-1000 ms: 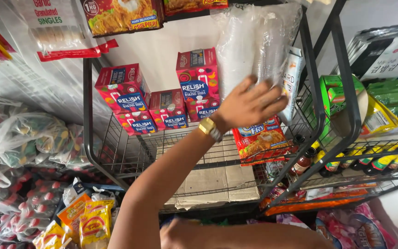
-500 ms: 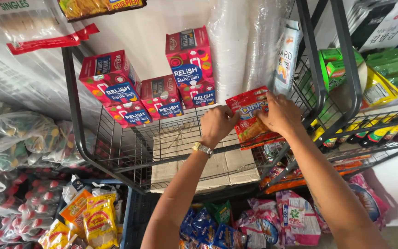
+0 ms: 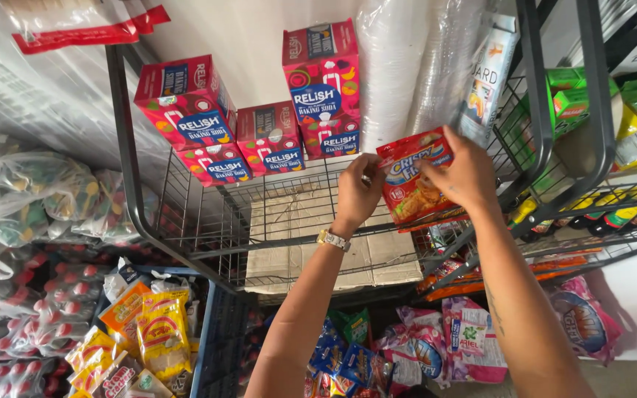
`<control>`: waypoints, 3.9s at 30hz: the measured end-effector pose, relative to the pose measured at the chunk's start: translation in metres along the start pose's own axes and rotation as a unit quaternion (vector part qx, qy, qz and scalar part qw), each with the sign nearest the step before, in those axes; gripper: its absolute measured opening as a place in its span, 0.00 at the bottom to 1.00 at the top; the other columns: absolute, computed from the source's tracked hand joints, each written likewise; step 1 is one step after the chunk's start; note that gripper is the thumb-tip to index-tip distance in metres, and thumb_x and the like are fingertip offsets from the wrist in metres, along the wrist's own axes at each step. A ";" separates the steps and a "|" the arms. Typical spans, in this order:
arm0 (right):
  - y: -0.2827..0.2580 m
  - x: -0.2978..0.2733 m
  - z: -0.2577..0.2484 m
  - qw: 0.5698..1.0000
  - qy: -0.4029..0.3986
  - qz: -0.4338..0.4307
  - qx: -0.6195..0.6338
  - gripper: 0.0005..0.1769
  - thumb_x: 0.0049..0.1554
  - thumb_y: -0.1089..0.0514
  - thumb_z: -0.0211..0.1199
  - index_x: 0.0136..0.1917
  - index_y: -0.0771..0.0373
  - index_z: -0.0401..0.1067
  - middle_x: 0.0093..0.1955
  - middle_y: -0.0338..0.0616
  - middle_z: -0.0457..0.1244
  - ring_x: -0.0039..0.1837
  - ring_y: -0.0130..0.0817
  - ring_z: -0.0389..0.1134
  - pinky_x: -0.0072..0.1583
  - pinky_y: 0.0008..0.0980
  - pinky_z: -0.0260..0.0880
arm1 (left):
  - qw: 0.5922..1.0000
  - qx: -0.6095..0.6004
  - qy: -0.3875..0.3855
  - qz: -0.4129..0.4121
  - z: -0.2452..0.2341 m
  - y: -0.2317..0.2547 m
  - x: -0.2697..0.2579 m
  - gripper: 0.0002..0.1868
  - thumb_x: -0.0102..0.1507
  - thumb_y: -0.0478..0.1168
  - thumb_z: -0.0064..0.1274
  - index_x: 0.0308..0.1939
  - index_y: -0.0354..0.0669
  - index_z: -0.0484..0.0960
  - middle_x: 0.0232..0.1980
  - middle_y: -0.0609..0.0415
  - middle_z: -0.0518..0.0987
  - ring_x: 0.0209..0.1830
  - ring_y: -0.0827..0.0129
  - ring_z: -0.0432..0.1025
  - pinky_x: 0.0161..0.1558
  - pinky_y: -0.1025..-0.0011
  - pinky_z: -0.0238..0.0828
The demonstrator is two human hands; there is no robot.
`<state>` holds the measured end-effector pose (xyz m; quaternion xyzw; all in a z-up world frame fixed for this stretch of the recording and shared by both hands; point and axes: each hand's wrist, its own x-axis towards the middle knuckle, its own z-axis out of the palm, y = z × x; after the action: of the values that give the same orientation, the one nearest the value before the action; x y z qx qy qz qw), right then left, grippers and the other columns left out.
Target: Organizing and stocking various food packets on a wire retail shelf.
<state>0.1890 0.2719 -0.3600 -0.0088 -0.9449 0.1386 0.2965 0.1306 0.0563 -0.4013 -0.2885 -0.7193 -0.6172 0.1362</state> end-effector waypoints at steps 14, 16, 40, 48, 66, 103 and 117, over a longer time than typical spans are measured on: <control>0.042 -0.013 0.015 0.795 0.053 0.071 0.601 0.12 0.64 0.63 0.73 0.52 0.65 0.69 0.46 0.41 0.69 0.51 0.23 0.69 0.56 0.25 0.70 | 0.980 -0.150 -0.104 -0.078 -0.002 0.009 -0.007 0.26 0.62 0.35 0.65 0.59 0.32 0.70 0.49 0.49 0.84 0.49 0.72 0.79 0.49 0.72 0.80; 0.023 -0.009 -0.005 0.772 0.036 0.075 0.630 0.12 0.65 0.63 0.73 0.51 0.65 0.68 0.47 0.41 0.70 0.52 0.24 0.69 0.57 0.26 0.70 | 0.987 -0.119 -0.098 -0.055 0.003 -0.009 -0.008 0.21 0.65 0.34 0.65 0.58 0.29 0.75 0.51 0.47 0.85 0.50 0.69 0.79 0.51 0.70 0.81; 0.011 -0.013 -0.018 0.861 -0.201 0.022 0.466 0.22 0.54 0.54 0.72 0.60 0.62 0.75 0.55 0.35 0.71 0.54 0.22 0.70 0.55 0.31 0.71 | 0.918 -0.305 -0.191 -0.166 -0.010 0.014 -0.004 0.33 0.55 0.36 0.72 0.62 0.38 0.76 0.60 0.53 0.81 0.59 0.69 0.76 0.62 0.66 0.75; 0.002 -0.012 -0.028 0.824 -0.264 -0.053 0.498 0.23 0.49 0.56 0.75 0.56 0.63 0.76 0.51 0.35 0.72 0.54 0.23 0.71 0.57 0.29 0.71 | 0.901 -0.331 -0.216 -0.176 -0.010 0.012 -0.008 0.35 0.54 0.36 0.73 0.63 0.38 0.76 0.59 0.53 0.81 0.58 0.71 0.76 0.61 0.66 0.75; -0.011 -0.010 -0.034 0.811 -0.095 0.024 0.577 0.46 0.55 0.60 0.71 0.81 0.52 0.52 0.63 0.41 0.68 0.63 0.26 0.69 0.62 0.28 0.71 | 0.925 -0.244 -0.219 -0.190 -0.009 0.002 -0.009 0.26 0.59 0.30 0.67 0.61 0.30 0.77 0.56 0.49 0.83 0.55 0.68 0.77 0.60 0.66 0.75; -0.153 0.204 -0.188 0.864 0.209 -0.343 0.304 0.22 0.65 0.82 0.54 0.64 0.67 0.80 0.53 0.50 0.70 0.54 0.30 0.71 0.55 0.25 0.68 | 0.908 0.142 0.117 0.375 -0.175 0.234 0.234 0.13 0.60 0.24 0.51 0.41 0.42 0.87 0.41 0.51 0.87 0.41 0.64 0.84 0.44 0.70 0.81; -0.157 0.311 -0.198 0.895 0.350 -0.274 0.049 0.23 0.54 0.73 0.61 0.54 0.49 0.84 0.49 0.37 0.70 0.54 0.43 0.66 0.58 0.44 0.62 | 0.938 0.175 0.150 0.258 -0.186 0.265 0.324 0.14 0.57 0.25 0.49 0.36 0.40 0.90 0.35 0.48 0.87 0.35 0.67 0.84 0.40 0.71 0.80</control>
<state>0.0542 0.2029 0.0108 0.2169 -0.7373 0.0862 0.6340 -0.0021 -0.0247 0.0295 -0.3396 -0.6878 -0.4613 0.4458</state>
